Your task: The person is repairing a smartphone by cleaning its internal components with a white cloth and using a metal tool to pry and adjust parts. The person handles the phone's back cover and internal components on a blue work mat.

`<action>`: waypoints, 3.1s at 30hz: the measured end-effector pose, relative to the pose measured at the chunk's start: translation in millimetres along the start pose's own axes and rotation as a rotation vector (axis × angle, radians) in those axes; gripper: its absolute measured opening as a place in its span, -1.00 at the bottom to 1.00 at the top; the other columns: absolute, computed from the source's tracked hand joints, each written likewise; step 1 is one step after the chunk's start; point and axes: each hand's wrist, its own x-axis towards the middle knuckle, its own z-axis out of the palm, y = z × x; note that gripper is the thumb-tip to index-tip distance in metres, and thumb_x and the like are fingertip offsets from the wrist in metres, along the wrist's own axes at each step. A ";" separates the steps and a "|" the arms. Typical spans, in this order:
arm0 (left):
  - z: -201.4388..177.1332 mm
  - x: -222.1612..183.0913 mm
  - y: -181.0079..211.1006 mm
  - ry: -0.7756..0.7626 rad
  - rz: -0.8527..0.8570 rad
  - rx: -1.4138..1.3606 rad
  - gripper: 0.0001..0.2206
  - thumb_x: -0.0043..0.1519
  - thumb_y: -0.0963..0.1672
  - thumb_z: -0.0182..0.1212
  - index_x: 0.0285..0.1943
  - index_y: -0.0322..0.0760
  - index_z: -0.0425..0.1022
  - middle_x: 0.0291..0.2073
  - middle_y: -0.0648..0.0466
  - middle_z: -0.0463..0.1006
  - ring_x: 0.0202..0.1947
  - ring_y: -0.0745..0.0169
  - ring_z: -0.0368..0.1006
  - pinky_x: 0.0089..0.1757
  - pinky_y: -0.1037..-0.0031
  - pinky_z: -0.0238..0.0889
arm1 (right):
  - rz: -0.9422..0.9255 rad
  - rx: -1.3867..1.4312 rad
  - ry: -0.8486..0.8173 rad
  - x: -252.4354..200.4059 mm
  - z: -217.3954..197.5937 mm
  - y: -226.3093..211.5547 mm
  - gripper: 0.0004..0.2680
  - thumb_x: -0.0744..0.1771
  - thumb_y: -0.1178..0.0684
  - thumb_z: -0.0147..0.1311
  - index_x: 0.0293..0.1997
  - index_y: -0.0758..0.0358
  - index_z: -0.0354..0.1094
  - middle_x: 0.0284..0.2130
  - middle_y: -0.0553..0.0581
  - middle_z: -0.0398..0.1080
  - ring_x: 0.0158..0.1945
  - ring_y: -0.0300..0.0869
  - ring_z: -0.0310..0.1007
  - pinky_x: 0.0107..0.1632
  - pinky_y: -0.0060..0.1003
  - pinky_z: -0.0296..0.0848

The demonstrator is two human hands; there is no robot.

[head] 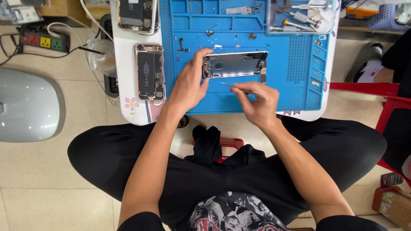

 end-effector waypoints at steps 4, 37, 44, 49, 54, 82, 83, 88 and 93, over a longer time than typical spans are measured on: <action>-1.9 -3.9 -3.3 0.007 0.015 -0.007 -0.31 0.20 -0.37 0.23 0.48 -0.09 0.09 0.00 -0.46 0.54 0.02 -0.59 0.54 -0.08 -0.19 0.41 | 0.033 -0.007 -0.056 -1.3 25.9 23.2 -0.93 0.37 0.27 0.27 -0.12 0.27 0.63 -0.42 0.16 0.62 -0.36 -0.05 0.66 -0.28 -0.26 0.62; 3.8 -9.6 -13.8 -0.004 0.041 0.036 -0.35 0.21 -0.38 0.19 0.45 -0.10 0.11 -0.07 -0.46 0.56 -0.06 -0.59 0.57 -0.15 -0.16 0.47 | -0.049 0.011 -0.071 -0.3 39.2 37.7 -0.97 0.39 0.27 0.27 -0.13 0.35 0.59 -0.47 0.25 0.59 -0.37 0.07 0.65 -0.34 -0.21 0.60; 1.7 -8.7 -8.6 -0.039 -0.021 0.035 -0.43 0.26 -0.35 0.09 0.45 -0.16 0.10 -0.12 -0.23 0.52 -0.12 -0.27 0.48 -0.16 0.09 0.34 | -0.113 -0.047 -0.124 -3.4 38.2 38.2 -0.96 0.43 0.25 0.20 -0.05 0.40 0.52 -0.25 0.22 0.58 -0.24 -0.08 0.60 -0.28 -0.30 0.54; 1.7 -8.5 -9.0 -0.040 -0.023 0.035 -0.44 0.27 -0.35 0.09 0.45 -0.17 0.10 -0.12 -0.24 0.53 -0.13 -0.27 0.49 -0.17 0.08 0.34 | -0.115 -0.075 -0.121 -3.1 38.3 38.9 -0.96 0.42 0.26 0.24 -0.08 0.41 0.53 -0.25 0.23 0.58 -0.26 -0.08 0.58 -0.33 -0.31 0.48; 1.7 -8.7 -7.7 -0.038 -0.025 0.038 -0.43 0.26 -0.36 0.09 0.45 -0.16 0.10 -0.10 -0.25 0.53 -0.12 -0.29 0.49 -0.15 0.07 0.35 | -0.137 -0.070 -0.128 -1.1 37.8 36.1 -0.97 0.41 0.28 0.24 -0.09 0.41 0.52 -0.27 0.22 0.58 -0.30 -0.09 0.56 -0.33 -0.30 0.44; 4.3 -10.2 -8.4 -0.027 0.037 0.074 -0.49 0.23 -0.39 0.03 0.34 -0.21 0.13 -0.11 -0.24 0.52 -0.07 -0.23 0.47 -0.16 0.11 0.35 | -0.072 -0.064 -0.157 2.3 34.3 28.2 -0.94 0.43 0.22 0.19 -0.05 0.41 0.53 -0.27 0.23 0.58 -0.24 -0.06 0.61 -0.20 -0.29 0.64; 3.8 -10.2 -7.8 -0.028 0.034 0.073 -0.49 0.23 -0.39 0.02 0.34 -0.21 0.13 -0.12 -0.24 0.51 -0.08 -0.24 0.46 -0.17 0.10 0.34 | -0.045 -0.058 -0.148 1.9 34.1 28.0 -0.94 0.44 0.22 0.18 -0.05 0.39 0.52 -0.28 0.19 0.58 -0.23 -0.11 0.60 -0.21 -0.32 0.63; 4.8 -9.6 -7.4 -0.028 0.020 0.071 -0.50 0.23 -0.39 0.01 0.35 -0.22 0.14 -0.08 -0.26 0.52 -0.06 -0.26 0.46 -0.18 0.08 0.34 | -0.031 -0.082 -0.146 1.8 32.5 29.6 -0.95 0.45 0.21 0.16 -0.07 0.35 0.53 -0.28 0.13 0.57 -0.26 -0.14 0.58 -0.27 -0.35 0.61; 4.9 -10.0 -6.8 -0.028 -0.005 0.083 -0.49 0.25 -0.37 0.05 0.36 -0.19 0.14 -0.09 -0.25 0.50 -0.12 -0.28 0.47 -0.19 0.07 0.33 | -0.055 -0.078 -0.165 3.8 32.2 27.3 -0.95 0.44 0.23 0.16 -0.08 0.37 0.52 -0.28 0.20 0.56 -0.28 -0.10 0.55 -0.26 -0.29 0.62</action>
